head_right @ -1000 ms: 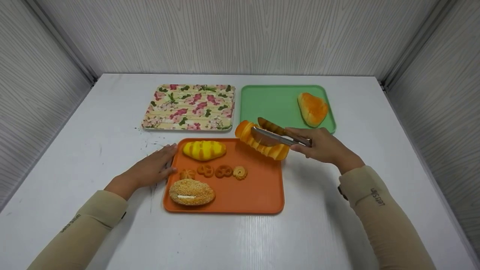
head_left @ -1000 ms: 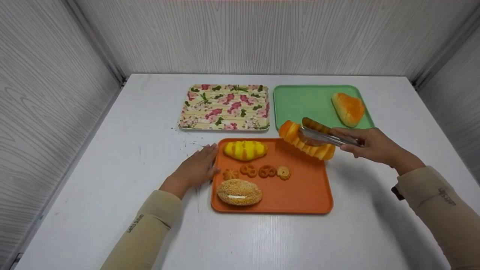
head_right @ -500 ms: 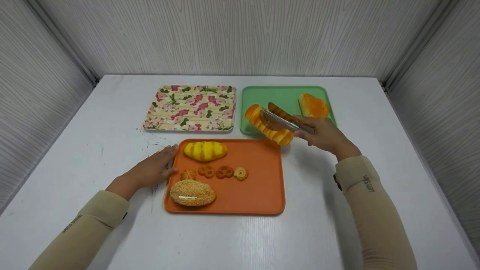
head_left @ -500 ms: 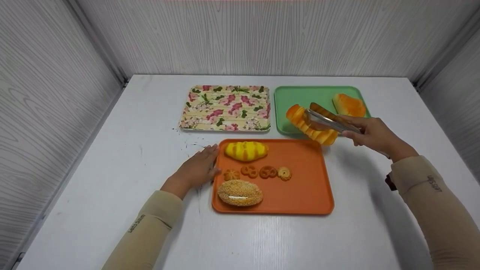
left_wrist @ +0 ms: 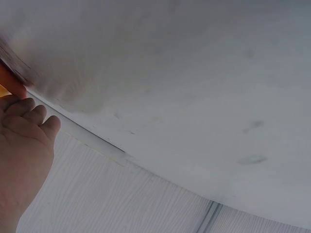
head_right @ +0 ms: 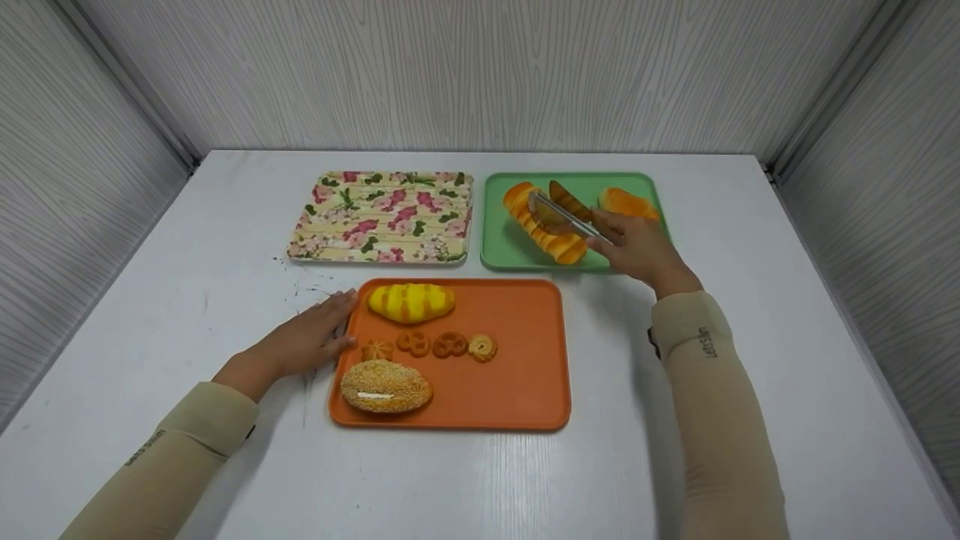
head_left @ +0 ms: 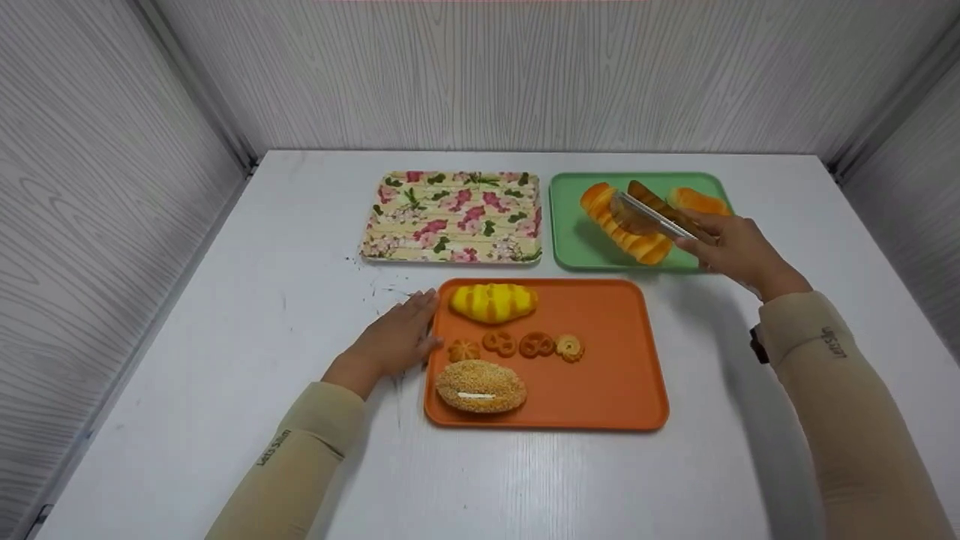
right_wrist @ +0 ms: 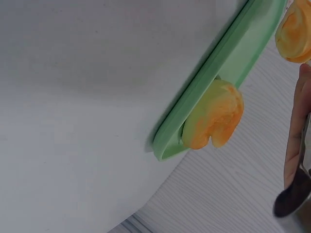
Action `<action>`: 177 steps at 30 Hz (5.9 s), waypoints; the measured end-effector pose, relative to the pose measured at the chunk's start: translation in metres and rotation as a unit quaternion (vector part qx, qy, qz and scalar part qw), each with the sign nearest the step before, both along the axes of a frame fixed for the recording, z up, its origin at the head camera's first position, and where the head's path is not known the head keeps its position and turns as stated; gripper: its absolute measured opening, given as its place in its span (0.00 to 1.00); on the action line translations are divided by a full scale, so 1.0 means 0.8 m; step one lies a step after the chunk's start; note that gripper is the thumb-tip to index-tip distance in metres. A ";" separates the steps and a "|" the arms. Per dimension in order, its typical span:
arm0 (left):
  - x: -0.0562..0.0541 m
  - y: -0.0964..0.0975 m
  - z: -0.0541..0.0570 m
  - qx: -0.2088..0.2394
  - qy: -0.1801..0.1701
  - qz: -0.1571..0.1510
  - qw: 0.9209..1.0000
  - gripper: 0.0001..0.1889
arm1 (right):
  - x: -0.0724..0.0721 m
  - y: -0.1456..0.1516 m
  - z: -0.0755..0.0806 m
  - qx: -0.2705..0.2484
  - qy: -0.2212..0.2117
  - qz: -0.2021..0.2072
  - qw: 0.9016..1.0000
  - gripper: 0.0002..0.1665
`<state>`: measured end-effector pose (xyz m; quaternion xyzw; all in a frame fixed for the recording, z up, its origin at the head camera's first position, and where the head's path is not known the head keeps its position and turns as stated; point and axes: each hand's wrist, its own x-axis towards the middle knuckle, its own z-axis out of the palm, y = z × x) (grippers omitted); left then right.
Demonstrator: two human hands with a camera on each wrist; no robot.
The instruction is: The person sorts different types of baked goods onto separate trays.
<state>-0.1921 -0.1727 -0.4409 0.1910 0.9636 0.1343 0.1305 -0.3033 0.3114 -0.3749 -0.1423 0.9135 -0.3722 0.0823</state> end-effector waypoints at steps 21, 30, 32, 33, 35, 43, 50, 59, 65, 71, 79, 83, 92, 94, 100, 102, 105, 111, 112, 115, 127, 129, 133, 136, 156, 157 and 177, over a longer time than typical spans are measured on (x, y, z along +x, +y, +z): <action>0.001 0.000 0.001 0.006 0.004 0.001 1.000 0.37 | -0.024 -0.023 -0.010 0.078 0.058 -0.069 0.993 0.41; 0.000 0.000 -0.002 0.003 0.016 -0.004 1.000 0.37 | -0.027 -0.031 -0.015 0.078 0.036 -0.101 0.991 0.42; -0.001 0.000 -0.004 0.004 0.017 -0.004 1.000 0.37 | -0.028 -0.031 -0.018 0.084 0.040 -0.105 0.990 0.41; -0.001 0.000 -0.004 0.004 0.017 -0.003 1.000 0.37 | -0.029 -0.031 -0.019 0.089 0.043 -0.108 0.989 0.40; -0.001 0.000 -0.005 0.006 0.015 -0.002 1.000 0.37 | -0.031 -0.031 -0.021 0.099 0.050 -0.111 0.988 0.40; -0.001 0.000 -0.003 0.006 0.005 0.005 1.000 0.37 | -0.036 -0.030 -0.027 0.104 0.044 -0.121 0.986 0.39; 0.000 0.001 0.000 0.005 0.006 0.002 1.000 0.37 | -0.036 -0.032 -0.029 0.064 0.015 -0.138 0.988 0.42; 0.001 0.002 0.002 0.009 0.011 -0.007 1.000 0.37 | -0.032 -0.027 -0.027 0.034 0.024 -0.155 0.987 0.51; 0.000 0.002 0.001 0.006 0.009 -0.003 1.000 0.37 | -0.029 -0.021 -0.019 0.008 0.006 -0.150 0.989 0.55; 0.001 0.001 0.000 0.005 0.005 0.005 1.000 0.38 | -0.020 -0.025 -0.006 -0.033 -0.012 -0.138 0.990 0.55; 0.001 0.000 -0.001 0.013 0.006 0.005 1.000 0.37 | -0.012 -0.041 0.003 -0.012 0.050 -0.101 0.994 0.49; 0.001 0.001 0.001 0.010 0.003 0.007 1.000 0.37 | -0.006 -0.054 0.003 -0.015 0.055 -0.082 0.995 0.49; 0.001 0.000 0.000 0.009 0.007 0.005 1.000 0.37 | 0.007 -0.081 -0.005 -0.024 0.030 -0.020 0.999 0.46; 0.001 -0.001 -0.001 0.011 0.008 0.003 1.000 0.37 | 0.010 -0.086 -0.008 -0.021 0.026 -0.003 0.999 0.45; -0.001 -0.001 -0.004 0.012 0.007 0.002 1.000 0.37 | 0.016 -0.101 -0.015 -0.010 0.013 0.052 0.998 0.44; -0.001 -0.002 -0.004 0.012 0.006 0.002 1.000 0.37 | 0.018 -0.105 -0.016 -0.007 0.009 0.074 0.997 0.44; 0.000 -0.002 -0.004 0.012 0.006 0.000 1.000 0.37 | 0.021 -0.113 -0.018 -0.010 0.000 0.102 0.995 0.43; 0.000 -0.001 -0.002 0.010 0.007 -0.001 1.000 0.38 | 0.027 -0.126 -0.021 -0.011 -0.029 0.164 0.986 0.42; 0.000 -0.001 -0.001 0.010 0.007 0.000 1.000 0.38 | 0.028 -0.127 -0.021 -0.009 -0.034 0.172 0.985 0.42; -0.001 0.000 -0.001 0.008 0.008 0.002 1.000 0.38 | 0.031 -0.132 -0.023 -0.005 -0.045 0.192 0.980 0.41; -0.002 0.000 -0.003 0.007 0.012 -0.003 1.000 0.37 | 0.035 -0.145 -0.030 0.042 -0.035 0.236 0.970 0.39; -0.002 0.000 -0.003 0.008 0.012 -0.003 1.000 0.37 | 0.036 -0.146 -0.030 0.049 -0.035 0.241 0.969 0.40; -0.002 0.001 -0.003 0.008 0.011 -0.003 1.000 0.37 | 0.037 -0.148 -0.031 0.061 -0.026 0.256 0.964 0.40; -0.002 0.001 -0.004 0.006 0.010 -0.002 1.000 0.37 | 0.036 -0.148 -0.033 0.065 -0.008 0.270 0.961 0.37; 0.000 0.001 -0.002 0.013 0.005 0.004 1.000 0.37 | 0.037 -0.144 -0.035 0.065 0.044 0.290 0.954 0.31; 0.001 0.000 -0.002 0.015 0.007 0.003 1.000 0.37 | 0.037 -0.143 -0.035 0.061 0.045 0.289 0.954 0.31; 0.000 -0.001 -0.004 0.014 0.022 -0.009 1.000 0.38 | 0.014 -0.113 -0.021 -0.042 0.002 0.105 0.994 0.33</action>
